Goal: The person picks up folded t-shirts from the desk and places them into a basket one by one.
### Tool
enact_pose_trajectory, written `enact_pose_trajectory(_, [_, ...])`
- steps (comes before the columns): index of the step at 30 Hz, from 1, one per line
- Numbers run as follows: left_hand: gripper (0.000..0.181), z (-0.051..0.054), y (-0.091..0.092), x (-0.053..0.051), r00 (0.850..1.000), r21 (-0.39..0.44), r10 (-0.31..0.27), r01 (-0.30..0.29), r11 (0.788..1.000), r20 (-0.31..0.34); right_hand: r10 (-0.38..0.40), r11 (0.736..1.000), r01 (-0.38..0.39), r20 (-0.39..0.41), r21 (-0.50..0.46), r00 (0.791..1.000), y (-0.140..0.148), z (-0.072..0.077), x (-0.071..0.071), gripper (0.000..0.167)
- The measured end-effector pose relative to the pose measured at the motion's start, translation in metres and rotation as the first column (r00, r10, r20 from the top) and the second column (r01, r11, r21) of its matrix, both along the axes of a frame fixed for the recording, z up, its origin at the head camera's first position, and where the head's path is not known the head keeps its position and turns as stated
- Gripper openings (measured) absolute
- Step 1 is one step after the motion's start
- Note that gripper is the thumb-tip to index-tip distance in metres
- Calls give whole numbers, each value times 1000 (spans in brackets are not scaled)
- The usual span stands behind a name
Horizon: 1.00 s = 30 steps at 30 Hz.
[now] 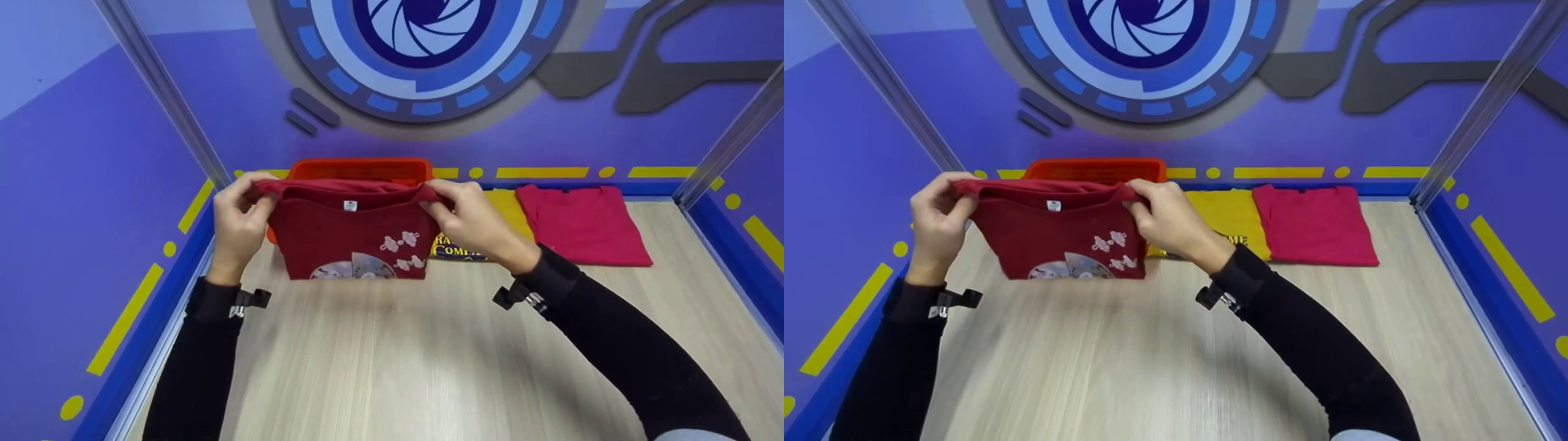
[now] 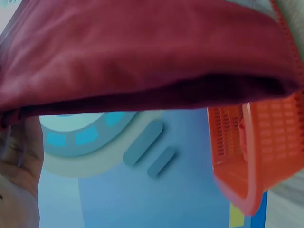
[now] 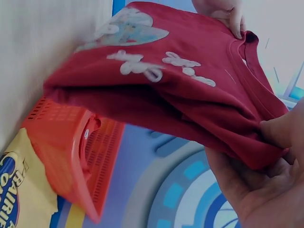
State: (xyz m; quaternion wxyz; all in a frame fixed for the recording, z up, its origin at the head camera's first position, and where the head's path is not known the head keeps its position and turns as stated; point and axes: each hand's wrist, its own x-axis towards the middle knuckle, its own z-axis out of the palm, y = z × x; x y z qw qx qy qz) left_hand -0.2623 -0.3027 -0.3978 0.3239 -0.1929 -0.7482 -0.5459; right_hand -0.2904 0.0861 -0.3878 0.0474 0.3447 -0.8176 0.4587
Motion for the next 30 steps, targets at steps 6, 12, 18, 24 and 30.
enact_pose_trajectory(6, [12, 4, -7, -17, 1000, 99, -10, 9, 995, 5, -9, 1000, 9, 20, 15, 1000, -14, 4, -11, 24])
enact_pose_trajectory(12, [16, 7, -15, -47, 991, 120, 53, -68, 991, 121, -48, 996, 46, 24, 79, 999, -28, 8, -39, 24])
enact_pose_trajectory(18, [13, 7, -20, -85, 954, -45, 166, -160, 986, 249, -108, 984, 99, 51, 148, 993, -38, -2, -77, 21])
enact_pose_trajectory(24, [12, -1, -22, -106, 899, -280, 299, -212, 936, 319, -148, 962, 131, 56, 241, 987, -45, -18, -103, 22])
enact_pose_trajectory(30, [17, -9, -22, -122, 874, -412, 351, -199, 889, 335, -196, 946, 176, 49, 272, 979, -51, -33, -118, 23])
